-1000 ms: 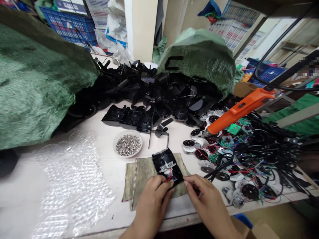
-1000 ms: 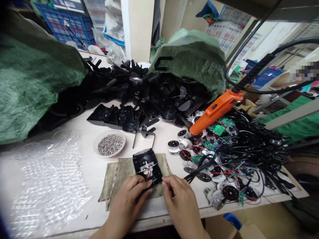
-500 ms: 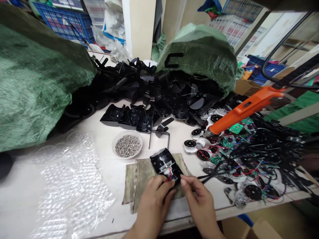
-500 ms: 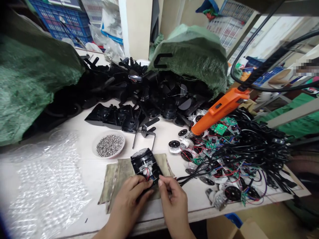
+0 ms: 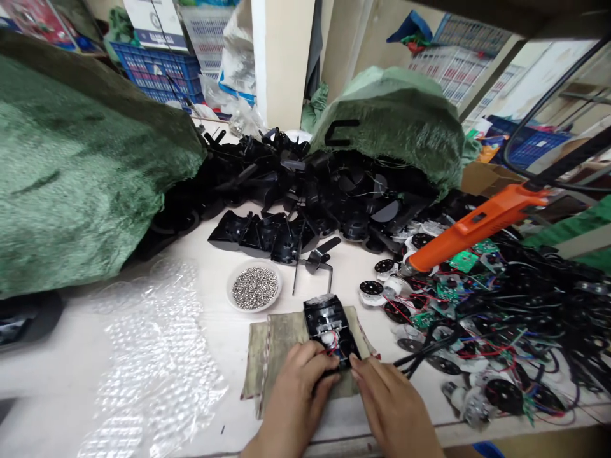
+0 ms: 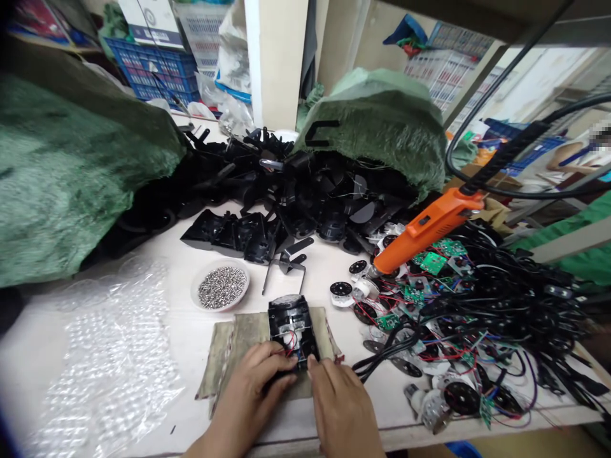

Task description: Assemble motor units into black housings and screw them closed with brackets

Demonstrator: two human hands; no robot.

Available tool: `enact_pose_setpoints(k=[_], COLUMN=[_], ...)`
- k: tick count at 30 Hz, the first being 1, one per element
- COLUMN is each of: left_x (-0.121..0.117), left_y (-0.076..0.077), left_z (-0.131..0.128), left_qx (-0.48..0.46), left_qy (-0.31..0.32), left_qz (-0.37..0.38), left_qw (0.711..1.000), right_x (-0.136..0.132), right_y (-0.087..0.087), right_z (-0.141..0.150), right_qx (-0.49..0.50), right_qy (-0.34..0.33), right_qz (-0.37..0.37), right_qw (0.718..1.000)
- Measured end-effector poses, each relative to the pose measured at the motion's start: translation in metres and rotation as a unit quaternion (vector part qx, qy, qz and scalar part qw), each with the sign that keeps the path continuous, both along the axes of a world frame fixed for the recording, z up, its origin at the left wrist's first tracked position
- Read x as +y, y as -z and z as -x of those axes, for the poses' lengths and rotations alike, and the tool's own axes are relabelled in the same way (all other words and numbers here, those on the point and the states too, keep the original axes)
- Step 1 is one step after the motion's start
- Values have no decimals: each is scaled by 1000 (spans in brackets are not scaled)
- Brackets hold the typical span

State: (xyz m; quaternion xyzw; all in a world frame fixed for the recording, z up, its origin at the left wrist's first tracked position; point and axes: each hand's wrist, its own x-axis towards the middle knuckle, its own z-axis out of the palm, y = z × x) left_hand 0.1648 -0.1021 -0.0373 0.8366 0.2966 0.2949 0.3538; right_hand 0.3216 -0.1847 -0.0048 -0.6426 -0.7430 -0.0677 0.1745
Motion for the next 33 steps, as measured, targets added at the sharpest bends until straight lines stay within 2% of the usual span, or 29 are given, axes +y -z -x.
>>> enact_pose_setpoints(k=[2, 4, 6, 8, 12, 14, 16, 19, 22, 24, 26, 30, 33], left_x=[-4, -10, -14, -15, -10, -7, -4, -3, -3, -3, -4, -4, -1], left_y=[0, 0, -1, -3, -9, -7, -2, 9, 18, 20, 19, 23, 31], left_z=[2, 7, 13, 17, 14, 11, 11, 14, 15, 13, 10, 6, 6], left_qx=[8, 7, -4, -10, -2, -7, 7, 39, 47, 57, 66, 50, 2], left_qy=[-6, -22, -53, -85, -74, -69, -62, -46, -37, -32, -40, -57, -60], left_qz=[-30, -68, -93, -108, -188, -225, -232, -224, -240, -243, -230, -236, -231], left_qw=[1000, 997, 994, 991, 979, 972, 971, 973, 969, 968, 970, 969, 971], right_x=[-5, -7, -5, 1, 22, 33, 40, 42, 49, 68, 100, 185, 230], right_y=[6, 6, 0, -7, -15, -16, -18, -24, -37, -44, -46, -34, -24], right_z=[-1, -3, -4, 1, 22, 27, 24, 10, -8, -21, -36, -64, -71], right_qx=[23, 60, 98, 126, 146, 148, 143, 126, 123, 115, 91, 32, 6], right_qy=[10, 23, 38, 45, 14, 7, 24, 61, 62, 70, 110, 219, 263], right_qz=[-18, 1, 17, 2, -38, -19, 14, 52, 101, 117, 114, 118, 134], right_qw=[1000, 998, 994, 991, 988, 989, 989, 989, 985, 984, 983, 968, 955])
